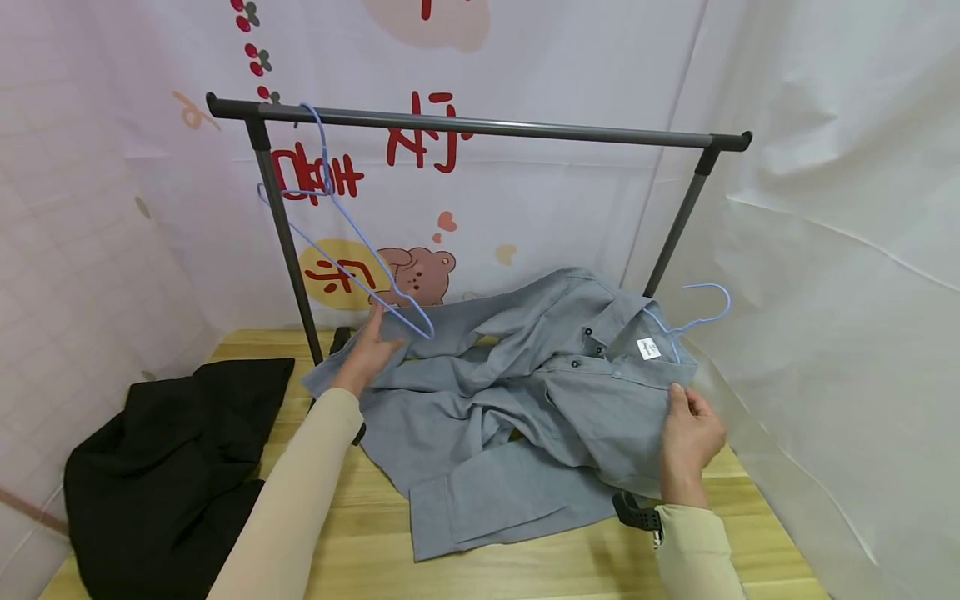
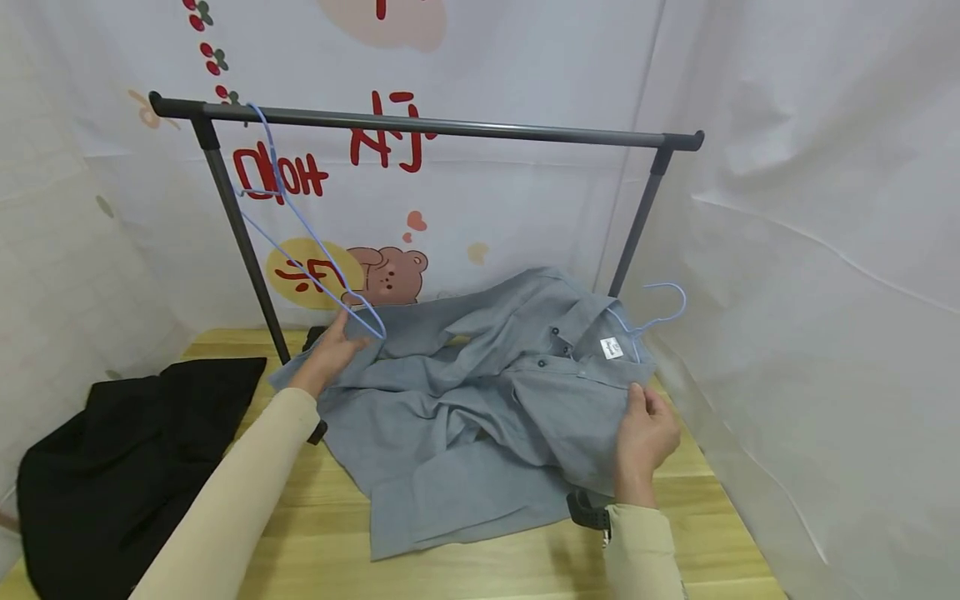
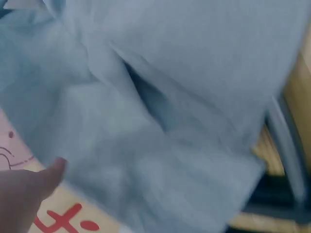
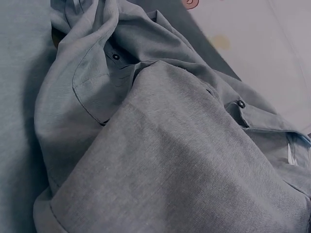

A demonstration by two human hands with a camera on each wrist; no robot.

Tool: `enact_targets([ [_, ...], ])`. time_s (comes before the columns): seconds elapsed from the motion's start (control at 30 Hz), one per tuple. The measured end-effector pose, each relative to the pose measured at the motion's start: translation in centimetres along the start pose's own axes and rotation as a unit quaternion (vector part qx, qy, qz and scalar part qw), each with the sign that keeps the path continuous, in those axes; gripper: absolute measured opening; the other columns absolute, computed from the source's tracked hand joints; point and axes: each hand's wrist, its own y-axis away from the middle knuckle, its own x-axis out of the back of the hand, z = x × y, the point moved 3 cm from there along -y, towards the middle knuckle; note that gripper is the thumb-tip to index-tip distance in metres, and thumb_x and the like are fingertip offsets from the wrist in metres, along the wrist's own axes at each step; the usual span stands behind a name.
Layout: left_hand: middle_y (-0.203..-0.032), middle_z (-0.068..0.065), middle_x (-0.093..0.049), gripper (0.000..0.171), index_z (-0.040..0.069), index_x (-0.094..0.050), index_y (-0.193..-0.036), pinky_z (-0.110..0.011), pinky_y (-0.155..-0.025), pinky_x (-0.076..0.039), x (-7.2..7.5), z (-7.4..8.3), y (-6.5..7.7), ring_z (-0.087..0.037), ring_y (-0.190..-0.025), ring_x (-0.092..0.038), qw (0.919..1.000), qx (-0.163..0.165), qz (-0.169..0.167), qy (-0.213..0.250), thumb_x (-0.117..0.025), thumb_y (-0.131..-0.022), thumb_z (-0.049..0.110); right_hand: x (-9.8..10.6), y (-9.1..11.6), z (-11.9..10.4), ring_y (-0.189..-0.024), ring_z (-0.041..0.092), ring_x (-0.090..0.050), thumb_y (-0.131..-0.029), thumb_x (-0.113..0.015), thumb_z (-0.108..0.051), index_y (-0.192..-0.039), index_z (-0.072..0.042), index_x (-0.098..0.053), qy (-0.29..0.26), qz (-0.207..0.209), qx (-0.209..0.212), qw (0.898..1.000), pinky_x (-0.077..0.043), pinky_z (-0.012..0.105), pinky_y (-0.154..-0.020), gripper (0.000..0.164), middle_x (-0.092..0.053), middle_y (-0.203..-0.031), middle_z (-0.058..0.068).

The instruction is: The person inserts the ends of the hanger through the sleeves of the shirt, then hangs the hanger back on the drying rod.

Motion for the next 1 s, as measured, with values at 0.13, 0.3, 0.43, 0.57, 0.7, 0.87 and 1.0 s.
enact_targets([
  [0.13, -0.165, -0.015, 0.003, 0.074, 0.014, -0.003, -0.161, -0.055, -0.117, -0.012, 0.9, -0.8, 0.5, -0.035, -0.15, 0.001, 0.995, 0.029, -0.012, -0.095, -0.05, -0.104, 0.018, -0.2, 0.3, -0.1, -0.074, 0.005, -0.051, -0.092, -0.072, -0.026, -0.102, 0.004, -0.073, 0.002, -0.001, 0.0, 1.0, -0.038, 0.02, -0.068, 0.031, -0.05, -0.059, -0.031],
  [0.3, -0.151, -0.028, -0.035, 0.059, -0.004, -0.034, -0.151, -0.056, -0.107, -0.034, 1.5, -2.7, 2.1, -0.044, -0.137, -0.035, 0.9734, 0.054, -0.022, -0.221, -0.05, -0.104, 0.027, -0.2, 0.4, -0.2, -0.076, 0.004, -0.05, -0.092, -0.072, -0.029, -0.108, 0.005, -0.073, 0.007, -0.007, -0.006, 1.0, -0.037, 0.02, -0.069, 0.037, -0.05, -0.062, -0.031],
  [0.43, -0.135, -0.033, -0.051, 0.055, -0.011, -0.051, -0.135, -0.06, -0.101, -0.037, 2.0, -4.0, 3.7, -0.049, -0.122, -0.049, 0.9262, 0.081, -0.024, -0.367, -0.055, -0.101, 0.032, -0.2, 0.4, -0.3, -0.077, 0.004, -0.05, -0.092, -0.071, -0.029, -0.11, 0.004, -0.073, 0.005, -0.01, -0.011, 1.0, -0.038, 0.021, -0.07, 0.038, -0.05, -0.065, -0.03],
  [0.57, -0.105, -0.025, -0.065, 0.035, -0.004, -0.068, -0.102, -0.066, -0.096, -0.036, 2.2, -4.9, 5.1, -0.043, -0.1, -0.06, 0.8902, 0.103, -0.037, -0.442, -0.062, -0.098, 0.03, -0.2, 0.4, -0.2, -0.077, 0.006, -0.049, -0.093, -0.071, -0.031, -0.107, 0.004, -0.073, 0.01, -0.013, -0.011, 1.0, -0.037, 0.022, -0.069, 0.037, -0.05, -0.063, -0.03],
  [0.7, -0.066, -0.009, -0.05, 0.033, 0.009, -0.049, -0.067, -0.047, -0.072, -0.044, 2.4, -5.2, 5.6, -0.025, -0.063, -0.05, 0.9126, 0.066, -0.016, -0.403, -0.051, -0.1, 0.014, -0.2, 0.5, -0.2, -0.076, 0.007, -0.049, -0.093, -0.071, -0.03, -0.104, 0.003, -0.073, 0.004, -0.014, -0.012, 1.0, -0.037, 0.023, -0.069, 0.035, -0.051, -0.063, -0.029],
  [0.87, -0.082, -0.018, -0.055, 0.025, 0.0, -0.055, -0.089, -0.04, -0.067, -0.044, 3.2, -5.1, 5.8, -0.03, -0.07, -0.053, 0.9422, 0.065, 0.008, -0.329, -0.04, -0.102, 0.015, -0.2, 0.4, -0.3, -0.075, 0.006, -0.05, -0.092, -0.072, -0.026, -0.097, -0.003, -0.076, -0.015, -0.007, -0.015, 1.0, -0.038, 0.021, -0.069, 0.024, -0.053, -0.063, -0.029],
  [1.0, -0.12, -0.031, -0.059, 0.042, -0.008, -0.06, -0.121, -0.06, -0.093, -0.04, 3.2, -5.8, 6.6, -0.048, -0.111, -0.054, 0.9139, 0.108, -0.015, -0.391, -0.05, -0.103, 0.029, -0.3, 0.4, -0.2, -0.072, 0.008, -0.049, -0.091, -0.073, -0.025, -0.091, -0.001, -0.074, -0.02, -0.011, -0.012, 1.0, -0.037, 0.022, -0.067, 0.024, -0.053, -0.06, -0.027],
])
